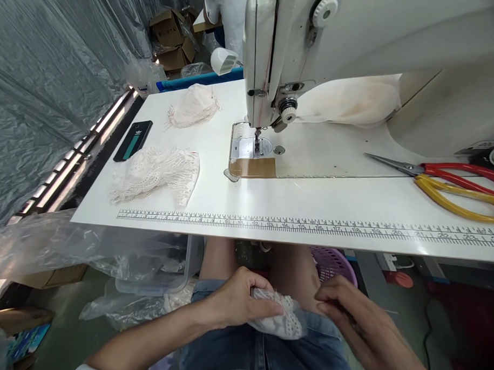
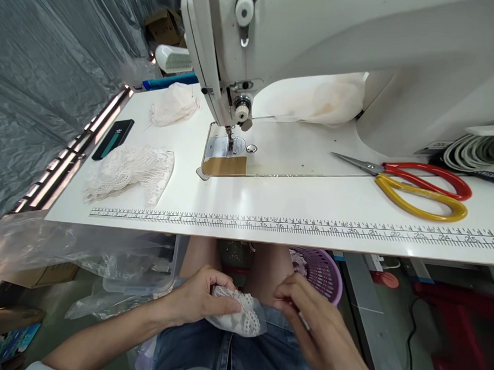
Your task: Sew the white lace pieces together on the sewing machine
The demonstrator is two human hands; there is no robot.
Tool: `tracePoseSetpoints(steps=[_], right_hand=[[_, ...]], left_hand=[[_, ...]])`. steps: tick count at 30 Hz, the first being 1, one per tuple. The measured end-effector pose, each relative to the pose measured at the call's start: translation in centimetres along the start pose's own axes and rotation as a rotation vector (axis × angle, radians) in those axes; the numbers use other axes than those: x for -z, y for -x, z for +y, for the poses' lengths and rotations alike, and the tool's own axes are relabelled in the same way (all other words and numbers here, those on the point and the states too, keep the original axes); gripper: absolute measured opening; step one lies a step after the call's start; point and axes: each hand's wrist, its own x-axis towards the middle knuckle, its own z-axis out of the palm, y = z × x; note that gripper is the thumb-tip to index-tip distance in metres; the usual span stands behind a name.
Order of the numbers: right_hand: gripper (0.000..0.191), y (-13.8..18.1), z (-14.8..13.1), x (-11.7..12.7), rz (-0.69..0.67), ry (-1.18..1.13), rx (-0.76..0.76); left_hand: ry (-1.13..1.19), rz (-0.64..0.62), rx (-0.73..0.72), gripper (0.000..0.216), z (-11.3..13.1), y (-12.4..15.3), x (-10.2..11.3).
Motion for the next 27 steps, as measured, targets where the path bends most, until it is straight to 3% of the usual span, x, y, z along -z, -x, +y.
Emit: tracePoseSetpoints(steps=[4, 7, 11, 15, 18, 20, 24, 27], right_hand=[[0.01, -2.0, -3.4, -1.3, -0.095, -0.045, 0.11], [0.016, -3.1, -3.9, -2.3, -0.11, 0.039, 0.184], [0.02, -2.1, -0.6, -2.0, -0.048, 0.241, 0.191], [0.035, 1.5, 4.7, 0.4, 0.021, 0.619, 0.025], [0.038, 3.3, 5.8, 1.4, 0.019, 0.677, -0.029], [0.031, 3.0, 4.5, 0.9, -0.009, 0.523, -0.083], [0.034, -0.5, -0.1, -1.4, -0.248, -0.265, -0.272], [0.038, -3.0, -2.4, -2.4, -0.332, -0.574, -0.353]], left_hand=[[-0.054, 0.004, -0.052, 0.027, 0.1, -0.1, -0.4], [-0.081, 0.016, -0.083, 0.027, 0.2, 0.2, -0.4], [-0.021, 0.002, -0.01, 0.027, 0.0, 0.6, 0.0], [0.039, 0.015, 0.018, 0.028, -0.5, 0.3, 0.4], [0.066, -0.025, -0.003, 0.029, -0.6, 0.1, 0.3], [0.063, -0.041, -0.021, 0.029, -0.4, 0.0, 0.1], [0.061, -0.017, -0.035, 0.031, -0.2, 0.2, -0.1], [0.029, 0.071, -0.118, 0.029, -0.6, 0.3, 0.1]])
